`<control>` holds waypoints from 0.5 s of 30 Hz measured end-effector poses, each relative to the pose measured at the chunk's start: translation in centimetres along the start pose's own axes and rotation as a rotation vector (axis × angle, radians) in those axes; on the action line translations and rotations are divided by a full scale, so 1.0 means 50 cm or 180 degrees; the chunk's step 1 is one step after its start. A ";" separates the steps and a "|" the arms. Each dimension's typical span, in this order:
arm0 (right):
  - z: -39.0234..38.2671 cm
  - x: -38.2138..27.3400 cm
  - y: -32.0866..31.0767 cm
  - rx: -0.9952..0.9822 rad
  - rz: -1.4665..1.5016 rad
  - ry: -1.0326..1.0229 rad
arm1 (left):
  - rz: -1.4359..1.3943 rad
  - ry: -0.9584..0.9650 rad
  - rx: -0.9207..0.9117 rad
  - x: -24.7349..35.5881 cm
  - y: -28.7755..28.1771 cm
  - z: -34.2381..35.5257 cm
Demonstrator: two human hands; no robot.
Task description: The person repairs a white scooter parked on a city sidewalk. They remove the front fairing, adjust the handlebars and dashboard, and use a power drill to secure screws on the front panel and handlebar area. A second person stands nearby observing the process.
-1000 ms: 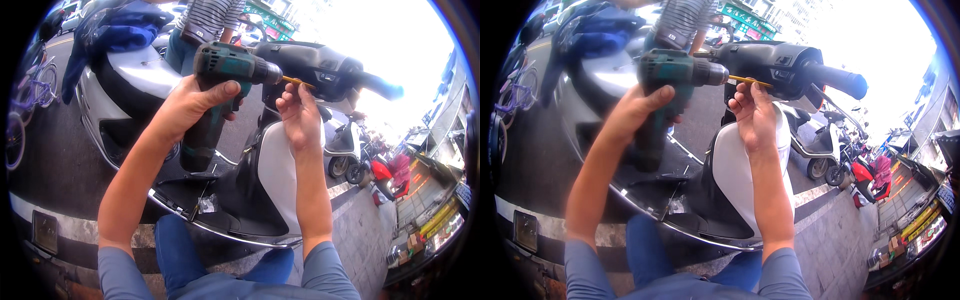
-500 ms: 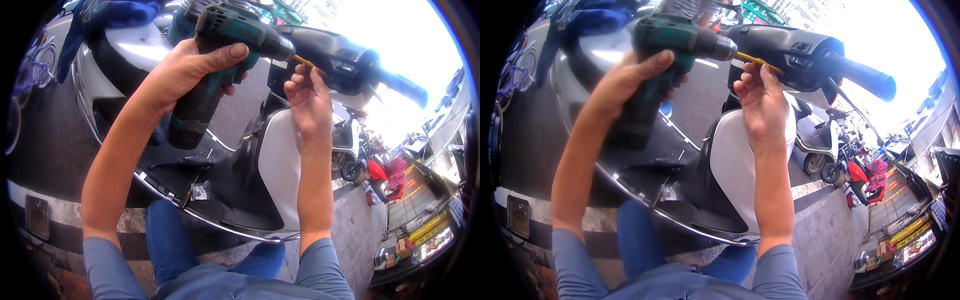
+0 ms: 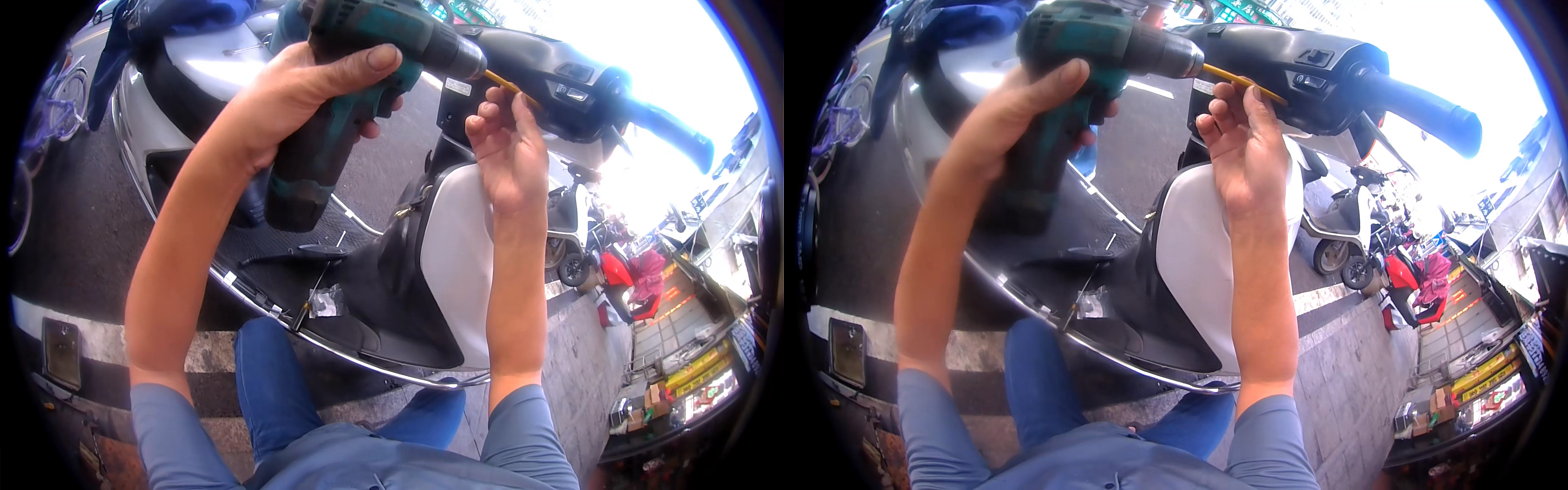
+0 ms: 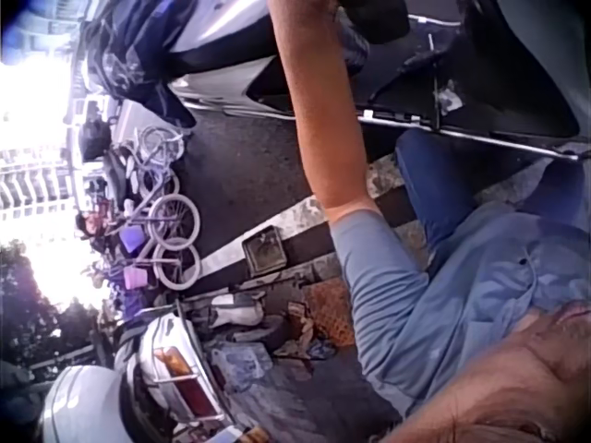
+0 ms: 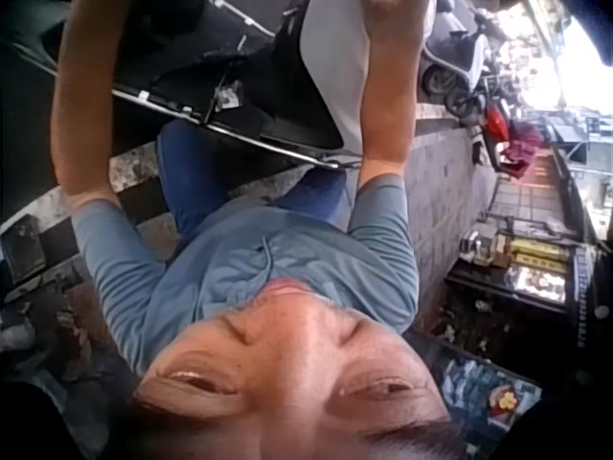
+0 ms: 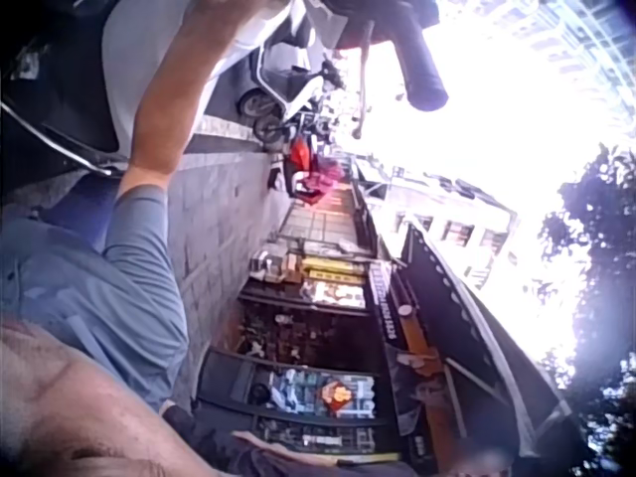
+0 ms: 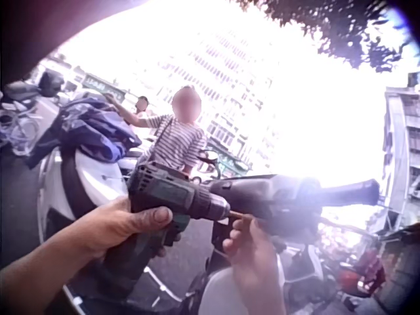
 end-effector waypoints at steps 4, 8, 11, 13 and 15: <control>-0.005 0.000 -0.003 0.0030 -0.0108 -0.0077 | 0.0252 -0.0047 -0.0304 0.046 -0.012 0.032; -0.035 0.009 0.000 -0.0210 -0.0479 -0.0589 | -0.0023 -0.0636 -0.0368 0.119 -0.021 0.078; -0.096 -0.014 -0.008 0.0357 -0.1803 -0.1590 | -0.0068 -0.0457 -0.0972 0.126 -0.053 0.095; -0.120 -0.052 -0.054 0.0804 -0.2503 -0.2184 | -0.0057 -0.0554 -0.0772 0.127 -0.043 0.093; -0.143 -0.125 -0.093 0.1229 -0.3334 -0.2652 | 0.0043 -0.0673 -0.0689 0.111 -0.029 0.103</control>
Point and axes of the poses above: each hand's wrist, its own z-axis towards the middle knuckle, its own y-axis out of the palm, x = y × z, the point moved 1 cm from there along z, towards the middle knuckle, and after that the axes turned 3 degrees about -x, right-handed, at the moved point
